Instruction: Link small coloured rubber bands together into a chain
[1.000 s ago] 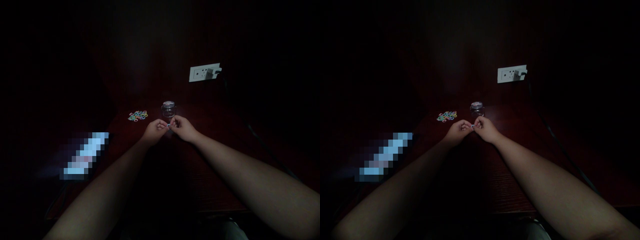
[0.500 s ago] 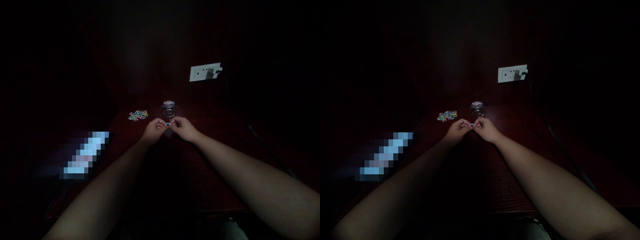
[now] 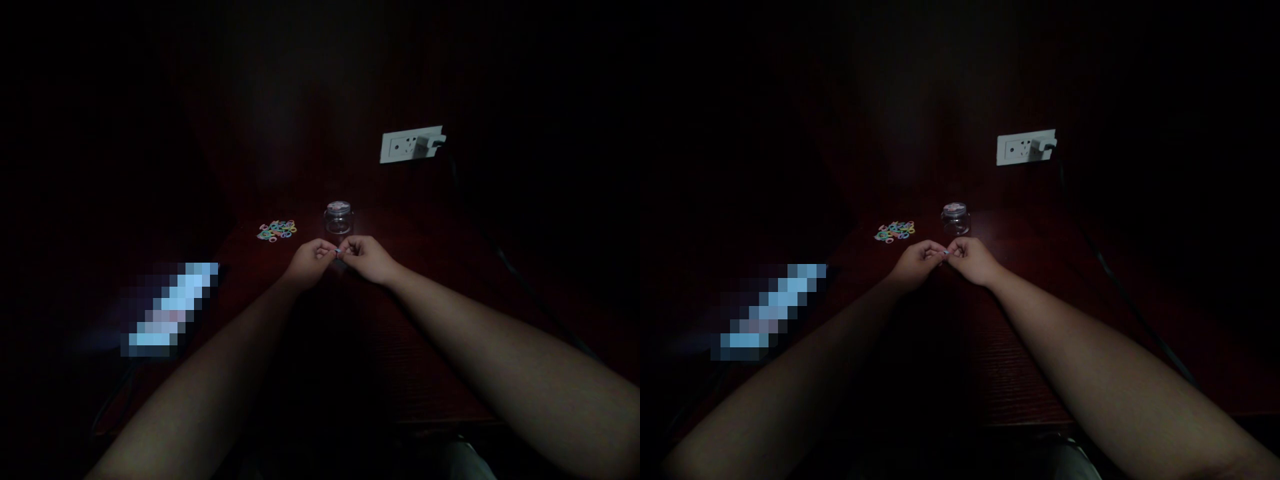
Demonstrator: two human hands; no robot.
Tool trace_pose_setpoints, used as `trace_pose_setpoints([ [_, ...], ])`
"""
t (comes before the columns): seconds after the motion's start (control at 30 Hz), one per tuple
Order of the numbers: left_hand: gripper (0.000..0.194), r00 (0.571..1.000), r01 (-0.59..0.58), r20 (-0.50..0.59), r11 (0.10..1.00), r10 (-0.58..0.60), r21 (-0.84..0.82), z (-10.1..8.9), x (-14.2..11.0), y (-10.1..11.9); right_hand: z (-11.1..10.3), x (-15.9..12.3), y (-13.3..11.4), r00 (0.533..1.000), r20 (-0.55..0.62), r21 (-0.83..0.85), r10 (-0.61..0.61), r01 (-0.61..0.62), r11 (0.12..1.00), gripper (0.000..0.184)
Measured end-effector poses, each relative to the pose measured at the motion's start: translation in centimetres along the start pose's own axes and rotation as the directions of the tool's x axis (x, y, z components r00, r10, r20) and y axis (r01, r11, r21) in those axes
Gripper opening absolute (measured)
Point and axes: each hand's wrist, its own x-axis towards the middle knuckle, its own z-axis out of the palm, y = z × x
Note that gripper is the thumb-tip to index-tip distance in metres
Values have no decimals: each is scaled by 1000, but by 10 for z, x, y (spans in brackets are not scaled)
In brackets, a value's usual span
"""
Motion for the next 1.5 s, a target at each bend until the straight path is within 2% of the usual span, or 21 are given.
trace_pose_setpoints([
  [0.23, 13, 999, 27, 37, 1000, -28, 9, 1, 1, -3, 0, 1, 1, 1000, -11, 28, 14, -14, 1000, 9],
  [0.33, 10, 1000, 9, 26, 1000, -9, 18, 0, 1, -3, 0, 0, -1, 1000, 14, 68, 26, -27, 997, 10],
  [0.53, 7, 999, -39, -36, 999, 40, 30, 0, 4, -6, 1, -5, -14, 978, 181, 238, 106, -148, 960, 5],
  [0.87, 4, 972, -5, -236, 1000, 3, -8, -2, 9, -10, 2, -3, -14, 981, 178, 275, 79, -127, 953, 3],
  [0.93, 4, 975, -22, -220, 999, 16, -28, -2, 8, -9, 2, -3, -13, 981, 183, 295, 66, -119, 948, 4],
  [1.07, 7, 994, -72, -87, 994, 65, -80, -2, 5, -6, 2, -3, -11, 980, 195, 338, 43, -108, 935, 5],
  [1.13, 7, 994, -84, -74, 994, 79, -73, -3, 5, -6, 3, -3, -11, 980, 196, 340, 44, -110, 934, 5],
  [1.23, 5, 981, -69, -183, 998, 70, 13, -4, 7, -7, 4, -3, -12, 979, 193, 322, 57, -118, 939, 5],
  [1.3, 3, 955, -29, -294, 998, 44, 55, -5, 8, -8, 5, -2, -13, 977, 205, 330, 60, -127, 935, 4],
  [1.37, 3, 936, -8, -352, 998, 27, 56, -5, 9, -8, 6, -2, -14, 973, 224, 357, 58, -138, 924, 5],
  [1.43, 4, 945, -27, -326, 999, 38, 40, -5, 9, -8, 7, -2, -14, 970, 239, 379, 51, -141, 914, 6],
  [1.5, 6, 968, -71, -240, 997, 71, 11, -4, 8, -9, 7, -2, -13, 971, 238, 397, 33, -129, 909, 7],
])
